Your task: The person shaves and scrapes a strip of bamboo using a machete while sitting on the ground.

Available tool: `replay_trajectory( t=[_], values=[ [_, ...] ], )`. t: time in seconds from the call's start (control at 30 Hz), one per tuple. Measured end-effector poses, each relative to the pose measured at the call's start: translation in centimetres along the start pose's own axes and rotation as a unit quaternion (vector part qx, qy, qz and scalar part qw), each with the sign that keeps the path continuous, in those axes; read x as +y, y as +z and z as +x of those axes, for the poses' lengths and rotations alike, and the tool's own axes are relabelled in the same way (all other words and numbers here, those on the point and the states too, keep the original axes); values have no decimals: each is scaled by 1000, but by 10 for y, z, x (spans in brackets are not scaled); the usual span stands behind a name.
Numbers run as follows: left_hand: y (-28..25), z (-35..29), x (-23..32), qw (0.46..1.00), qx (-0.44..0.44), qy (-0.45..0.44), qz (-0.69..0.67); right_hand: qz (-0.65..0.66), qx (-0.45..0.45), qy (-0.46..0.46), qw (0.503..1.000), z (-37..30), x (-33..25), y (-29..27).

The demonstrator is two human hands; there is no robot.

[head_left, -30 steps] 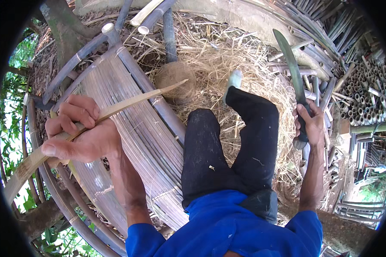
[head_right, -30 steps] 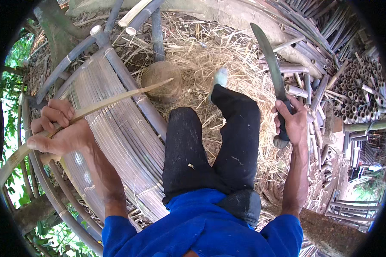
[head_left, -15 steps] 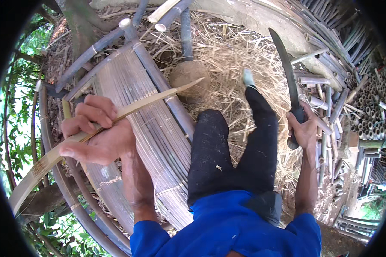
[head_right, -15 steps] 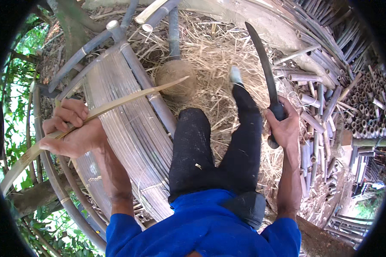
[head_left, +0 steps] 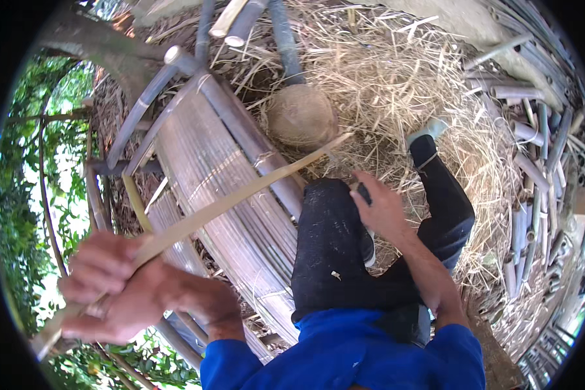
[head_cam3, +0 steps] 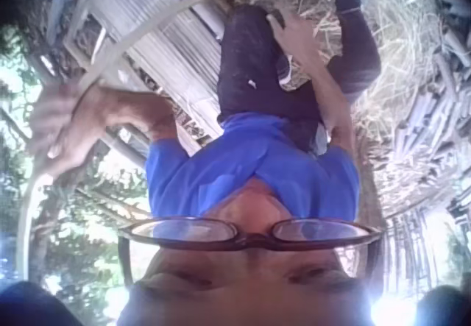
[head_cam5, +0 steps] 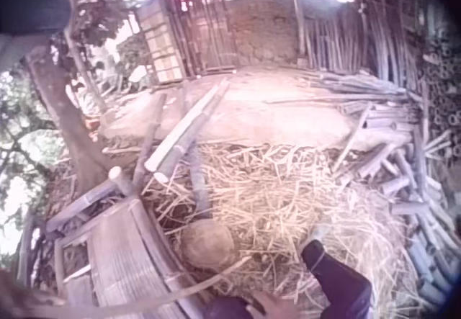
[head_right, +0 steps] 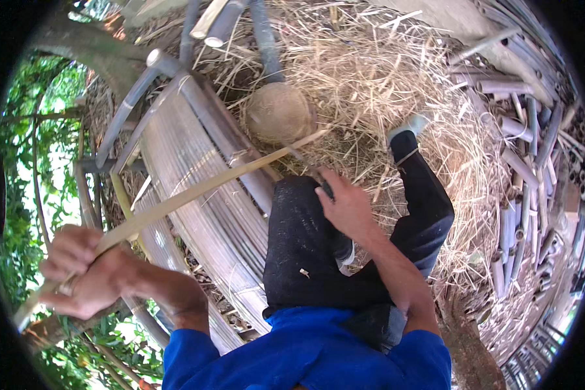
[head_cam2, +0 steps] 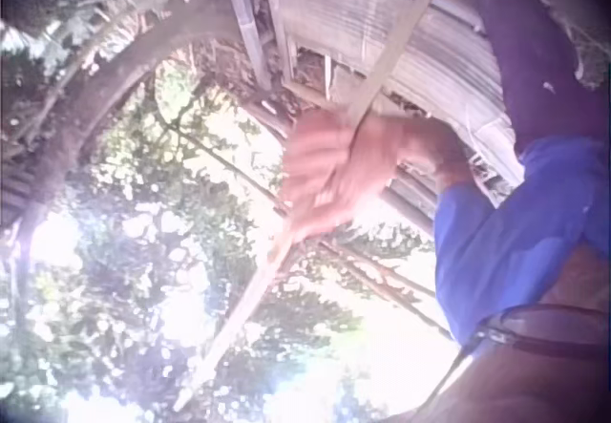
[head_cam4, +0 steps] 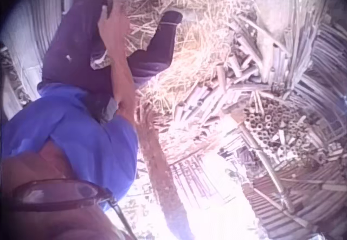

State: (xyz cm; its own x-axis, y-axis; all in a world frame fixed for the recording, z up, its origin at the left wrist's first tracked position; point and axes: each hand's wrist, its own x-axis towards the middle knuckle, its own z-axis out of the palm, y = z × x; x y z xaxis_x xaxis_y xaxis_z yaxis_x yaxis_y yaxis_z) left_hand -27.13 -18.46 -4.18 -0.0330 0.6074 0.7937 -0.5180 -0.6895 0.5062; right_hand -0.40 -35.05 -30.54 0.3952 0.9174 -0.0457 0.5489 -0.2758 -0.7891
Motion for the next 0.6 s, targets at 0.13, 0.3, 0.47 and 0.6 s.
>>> replay_trajectory(
  t=[0.13,0.3,0.47,0.6],
  values=[
    [5,22,39,999,20,40,-16,-27,-36,3,999,14,34,21],
    [18,33,54,992,72,90,54,-19,-49,-23,998,54,64,38],
    [17,18,7,995,34,80,57,-10,-79,-29,996,93,86,68],
    [47,-28,-104,913,136,124,364,15,-77,-38,996,113,96,77]
  ],
)
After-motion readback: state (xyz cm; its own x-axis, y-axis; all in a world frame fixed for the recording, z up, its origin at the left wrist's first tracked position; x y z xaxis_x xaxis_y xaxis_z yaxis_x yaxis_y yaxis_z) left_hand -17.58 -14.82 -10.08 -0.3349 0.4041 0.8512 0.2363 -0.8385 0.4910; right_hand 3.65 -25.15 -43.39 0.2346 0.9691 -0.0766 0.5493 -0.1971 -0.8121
